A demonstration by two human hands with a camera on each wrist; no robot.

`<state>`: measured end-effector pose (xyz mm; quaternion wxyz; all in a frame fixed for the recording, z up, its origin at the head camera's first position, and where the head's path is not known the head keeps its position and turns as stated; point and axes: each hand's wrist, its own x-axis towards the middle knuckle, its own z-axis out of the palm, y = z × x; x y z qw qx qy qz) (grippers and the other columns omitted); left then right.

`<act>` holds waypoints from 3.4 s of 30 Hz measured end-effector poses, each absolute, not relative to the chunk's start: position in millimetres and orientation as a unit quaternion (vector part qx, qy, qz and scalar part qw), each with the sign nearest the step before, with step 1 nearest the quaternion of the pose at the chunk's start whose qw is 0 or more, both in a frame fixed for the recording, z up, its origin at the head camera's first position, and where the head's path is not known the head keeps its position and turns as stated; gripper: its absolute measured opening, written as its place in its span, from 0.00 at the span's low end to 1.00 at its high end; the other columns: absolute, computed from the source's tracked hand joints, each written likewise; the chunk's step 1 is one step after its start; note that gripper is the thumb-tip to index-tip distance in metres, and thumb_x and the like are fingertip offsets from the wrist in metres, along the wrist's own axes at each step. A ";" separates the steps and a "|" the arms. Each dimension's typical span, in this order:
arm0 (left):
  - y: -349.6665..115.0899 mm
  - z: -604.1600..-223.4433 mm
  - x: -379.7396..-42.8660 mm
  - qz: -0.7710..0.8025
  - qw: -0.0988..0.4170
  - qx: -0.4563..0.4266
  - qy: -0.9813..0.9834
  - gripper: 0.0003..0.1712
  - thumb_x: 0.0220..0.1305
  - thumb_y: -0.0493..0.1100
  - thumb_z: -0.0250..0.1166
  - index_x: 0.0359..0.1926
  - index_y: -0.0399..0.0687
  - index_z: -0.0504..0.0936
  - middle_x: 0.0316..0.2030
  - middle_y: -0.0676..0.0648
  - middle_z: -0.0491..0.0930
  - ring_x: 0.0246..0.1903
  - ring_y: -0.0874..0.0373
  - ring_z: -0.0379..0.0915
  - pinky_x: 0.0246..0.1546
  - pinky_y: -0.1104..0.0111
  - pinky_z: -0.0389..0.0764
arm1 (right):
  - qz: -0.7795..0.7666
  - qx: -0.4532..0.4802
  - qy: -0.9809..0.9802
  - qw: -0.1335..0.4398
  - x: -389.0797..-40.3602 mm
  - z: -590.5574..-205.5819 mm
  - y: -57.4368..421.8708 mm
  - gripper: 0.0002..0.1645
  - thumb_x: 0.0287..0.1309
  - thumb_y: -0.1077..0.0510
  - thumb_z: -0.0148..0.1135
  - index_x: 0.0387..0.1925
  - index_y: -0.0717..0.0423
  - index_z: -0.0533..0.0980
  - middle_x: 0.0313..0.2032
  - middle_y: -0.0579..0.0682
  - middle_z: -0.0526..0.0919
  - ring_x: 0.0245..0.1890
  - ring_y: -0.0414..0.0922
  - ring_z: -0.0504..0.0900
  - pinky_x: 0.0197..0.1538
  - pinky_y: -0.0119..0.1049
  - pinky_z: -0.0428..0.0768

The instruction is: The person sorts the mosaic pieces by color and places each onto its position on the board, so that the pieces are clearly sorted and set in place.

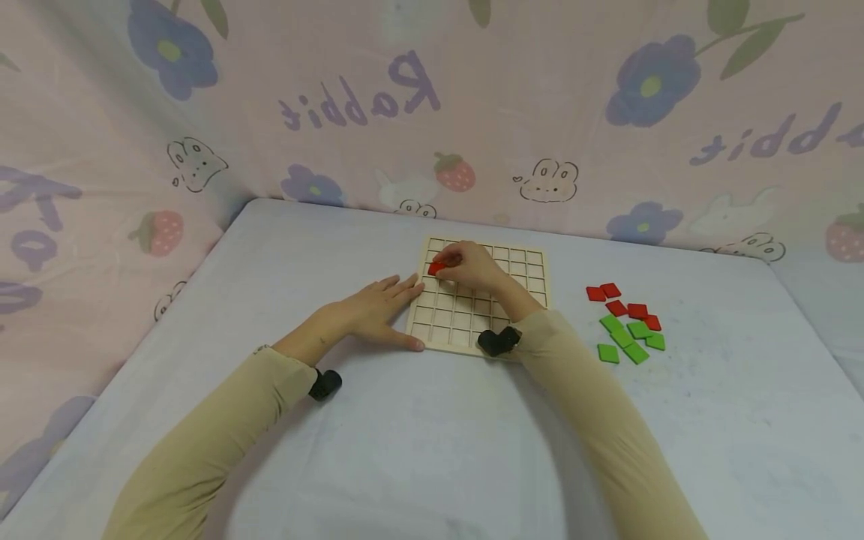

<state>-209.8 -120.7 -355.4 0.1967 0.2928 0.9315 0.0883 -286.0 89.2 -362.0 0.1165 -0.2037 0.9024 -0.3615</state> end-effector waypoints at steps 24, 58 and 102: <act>-119.8 -356.1 -209.8 0.085 0.201 0.291 0.932 0.60 0.55 0.74 0.58 0.76 0.50 0.41 0.76 0.48 0.35 0.75 0.42 0.32 0.73 0.49 0.42 | -0.365 -0.178 0.906 0.118 -289.1 -364.7 80.1 0.19 0.53 0.59 0.67 0.48 0.59 0.81 0.48 0.57 0.82 0.46 0.50 0.79 0.51 0.40 0.77; -119.1 -357.0 -208.2 0.085 0.207 0.284 0.932 0.61 0.55 0.74 0.58 0.76 0.50 0.40 0.77 0.49 0.34 0.75 0.43 0.31 0.73 0.48 0.42 | -0.501 -0.153 0.841 0.135 -275.6 -362.0 101.5 0.24 0.58 0.56 0.66 0.55 0.60 0.77 0.51 0.56 0.80 0.49 0.47 0.77 0.45 0.30 0.76; -118.5 -352.9 -206.7 0.090 0.199 0.284 0.934 0.60 0.55 0.72 0.60 0.76 0.49 0.42 0.76 0.48 0.36 0.75 0.41 0.33 0.73 0.47 0.43 | -0.483 -0.124 0.859 0.121 -263.9 -360.1 154.7 0.23 0.60 0.55 0.64 0.55 0.60 0.76 0.48 0.57 0.80 0.46 0.46 0.78 0.44 0.32 0.76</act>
